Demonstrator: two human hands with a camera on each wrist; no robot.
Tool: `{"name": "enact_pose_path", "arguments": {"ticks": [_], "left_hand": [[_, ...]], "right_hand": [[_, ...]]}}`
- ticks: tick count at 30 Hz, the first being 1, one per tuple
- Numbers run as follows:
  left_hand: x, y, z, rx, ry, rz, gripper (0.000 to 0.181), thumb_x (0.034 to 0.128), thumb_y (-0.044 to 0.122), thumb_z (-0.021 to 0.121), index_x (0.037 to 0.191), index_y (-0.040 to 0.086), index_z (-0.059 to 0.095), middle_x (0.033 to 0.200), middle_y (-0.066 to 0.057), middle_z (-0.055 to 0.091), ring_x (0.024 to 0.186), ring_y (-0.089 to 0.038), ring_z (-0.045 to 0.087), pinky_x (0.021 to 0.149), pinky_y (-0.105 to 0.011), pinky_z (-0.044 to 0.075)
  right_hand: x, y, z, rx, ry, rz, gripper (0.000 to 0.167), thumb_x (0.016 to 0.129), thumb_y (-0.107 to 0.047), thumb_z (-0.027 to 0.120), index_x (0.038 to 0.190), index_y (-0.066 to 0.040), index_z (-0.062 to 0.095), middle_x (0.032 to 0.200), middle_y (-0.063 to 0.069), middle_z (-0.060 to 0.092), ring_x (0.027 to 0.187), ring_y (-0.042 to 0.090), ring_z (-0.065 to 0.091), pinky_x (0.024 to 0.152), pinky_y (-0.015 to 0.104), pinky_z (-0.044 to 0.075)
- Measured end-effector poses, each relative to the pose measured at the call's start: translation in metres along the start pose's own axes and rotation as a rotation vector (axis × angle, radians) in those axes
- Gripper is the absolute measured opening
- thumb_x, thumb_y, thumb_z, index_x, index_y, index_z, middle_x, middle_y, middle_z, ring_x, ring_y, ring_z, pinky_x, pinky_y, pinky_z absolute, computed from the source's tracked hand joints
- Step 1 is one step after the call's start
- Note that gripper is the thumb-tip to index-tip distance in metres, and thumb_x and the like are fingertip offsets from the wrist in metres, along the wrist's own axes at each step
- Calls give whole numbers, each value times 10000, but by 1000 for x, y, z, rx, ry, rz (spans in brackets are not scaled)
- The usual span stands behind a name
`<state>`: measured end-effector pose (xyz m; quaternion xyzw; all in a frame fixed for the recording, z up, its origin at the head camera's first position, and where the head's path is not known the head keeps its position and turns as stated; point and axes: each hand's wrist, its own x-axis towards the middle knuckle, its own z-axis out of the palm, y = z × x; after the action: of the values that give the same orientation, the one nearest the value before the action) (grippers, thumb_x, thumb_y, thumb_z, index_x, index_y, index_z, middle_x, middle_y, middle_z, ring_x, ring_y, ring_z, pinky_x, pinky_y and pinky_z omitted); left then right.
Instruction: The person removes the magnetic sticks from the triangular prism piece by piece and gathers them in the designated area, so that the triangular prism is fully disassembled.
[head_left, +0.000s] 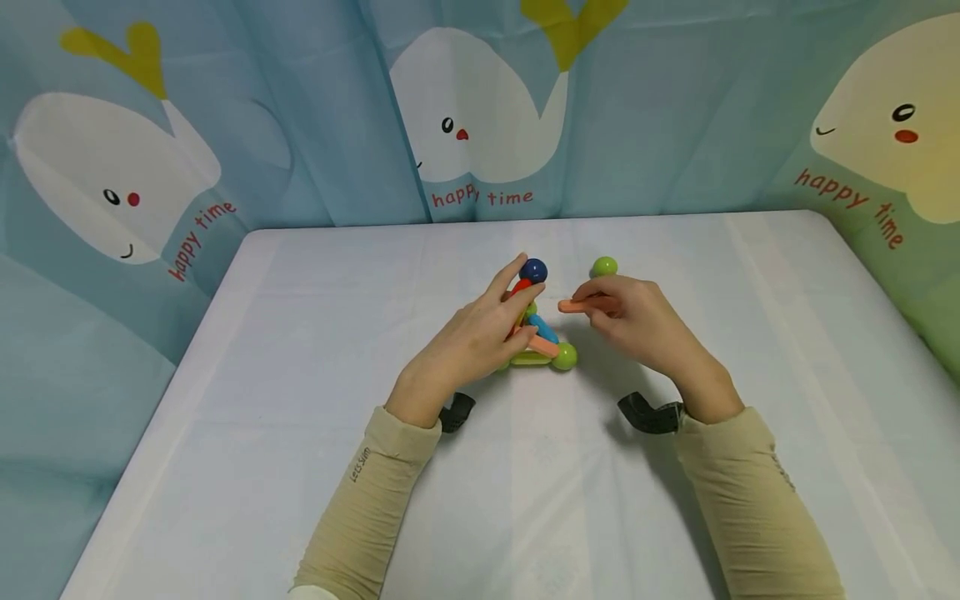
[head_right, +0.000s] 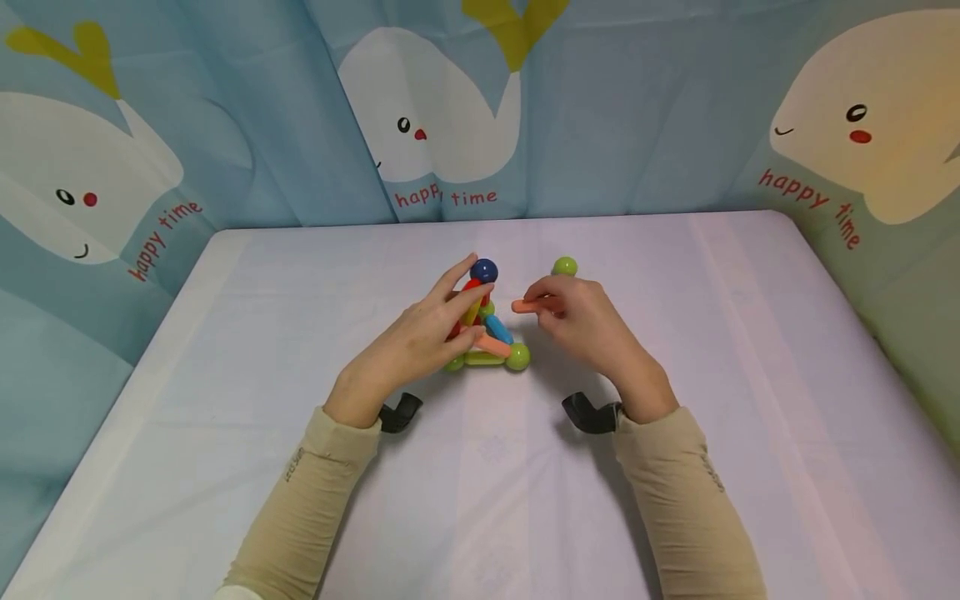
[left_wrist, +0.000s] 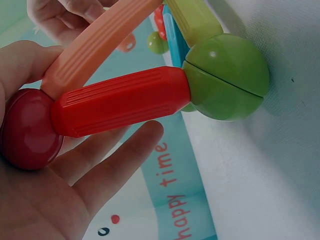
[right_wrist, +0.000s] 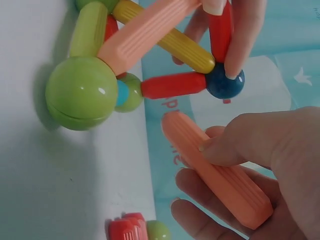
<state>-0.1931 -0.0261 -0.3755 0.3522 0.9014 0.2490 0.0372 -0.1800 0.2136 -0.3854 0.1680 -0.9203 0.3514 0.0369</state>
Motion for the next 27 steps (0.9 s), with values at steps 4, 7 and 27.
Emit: {"name": "enact_pose_path", "arguments": {"ticks": [4, 7, 27], "left_hand": [[0, 0, 0, 11, 2, 8, 554, 998, 249, 589, 1511, 129, 419, 1668, -52, 115, 1038, -201, 640, 799, -296, 561], [0, 0, 0, 11, 4, 12, 552, 999, 250, 588, 1510, 126, 420, 1666, -59, 121, 1067, -210, 645, 825, -308, 566], [2, -1, 0, -1, -17, -6, 558, 1006, 253, 573, 1525, 149, 397, 1677, -35, 84, 746, -136, 549, 619, -210, 434]], "right_hand": [[-1, 0, -4, 0, 8, 8, 219, 891, 72, 606, 1080, -1, 688, 1065, 170, 717, 927, 321, 730, 779, 430, 576], [-3, 1, -7, -6, 26, 13, 215, 893, 62, 622, 1085, -6, 690, 1085, 170, 710, 927, 317, 730, 762, 365, 576], [-9, 23, -28, -42, 193, 203, 267, 1003, -264, 581, 1173, -72, 660, 1131, 124, 676, 972, 250, 611, 739, 229, 453]]}}
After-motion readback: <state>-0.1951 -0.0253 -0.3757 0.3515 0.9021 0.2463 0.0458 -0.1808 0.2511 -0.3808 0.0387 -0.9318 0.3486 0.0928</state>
